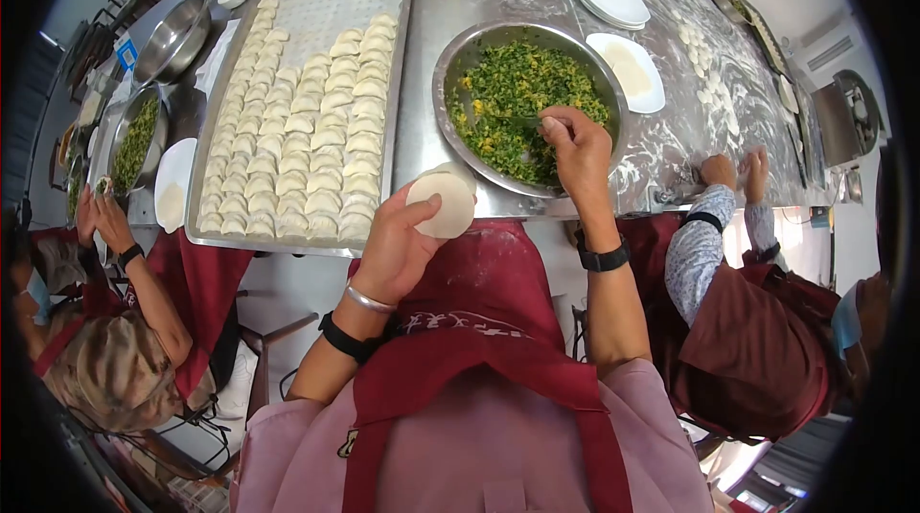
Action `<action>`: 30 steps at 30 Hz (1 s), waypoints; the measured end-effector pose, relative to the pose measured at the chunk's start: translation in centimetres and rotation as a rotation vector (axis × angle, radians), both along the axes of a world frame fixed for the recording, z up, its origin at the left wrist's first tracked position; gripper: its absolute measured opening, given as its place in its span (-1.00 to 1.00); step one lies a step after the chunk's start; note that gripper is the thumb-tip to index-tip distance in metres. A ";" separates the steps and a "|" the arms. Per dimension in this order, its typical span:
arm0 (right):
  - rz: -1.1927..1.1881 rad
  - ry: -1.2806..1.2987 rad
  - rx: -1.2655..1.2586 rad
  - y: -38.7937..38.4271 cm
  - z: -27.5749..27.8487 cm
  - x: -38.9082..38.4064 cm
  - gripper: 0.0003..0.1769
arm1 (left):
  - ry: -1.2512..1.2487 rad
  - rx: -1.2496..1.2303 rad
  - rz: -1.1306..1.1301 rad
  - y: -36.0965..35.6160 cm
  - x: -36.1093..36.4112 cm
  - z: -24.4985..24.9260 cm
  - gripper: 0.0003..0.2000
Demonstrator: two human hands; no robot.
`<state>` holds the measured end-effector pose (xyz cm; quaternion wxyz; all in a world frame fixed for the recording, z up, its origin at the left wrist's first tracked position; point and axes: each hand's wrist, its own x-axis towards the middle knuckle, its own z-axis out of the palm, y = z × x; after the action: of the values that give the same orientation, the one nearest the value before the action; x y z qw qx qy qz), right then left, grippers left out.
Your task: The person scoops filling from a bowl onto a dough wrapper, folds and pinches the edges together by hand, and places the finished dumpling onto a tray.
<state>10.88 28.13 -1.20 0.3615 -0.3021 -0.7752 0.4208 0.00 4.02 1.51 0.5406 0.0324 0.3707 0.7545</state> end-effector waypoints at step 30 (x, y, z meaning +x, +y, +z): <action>-0.088 0.155 -1.000 1.0 1.8 -1.0 -0.82 | 0.033 0.063 0.088 2.9 -3.1 -1.1 -0.64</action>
<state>9.90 29.16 0.58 0.2467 -0.4382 -0.4364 0.7461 -3.14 6.92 0.41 0.4995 0.0456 0.3566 0.7882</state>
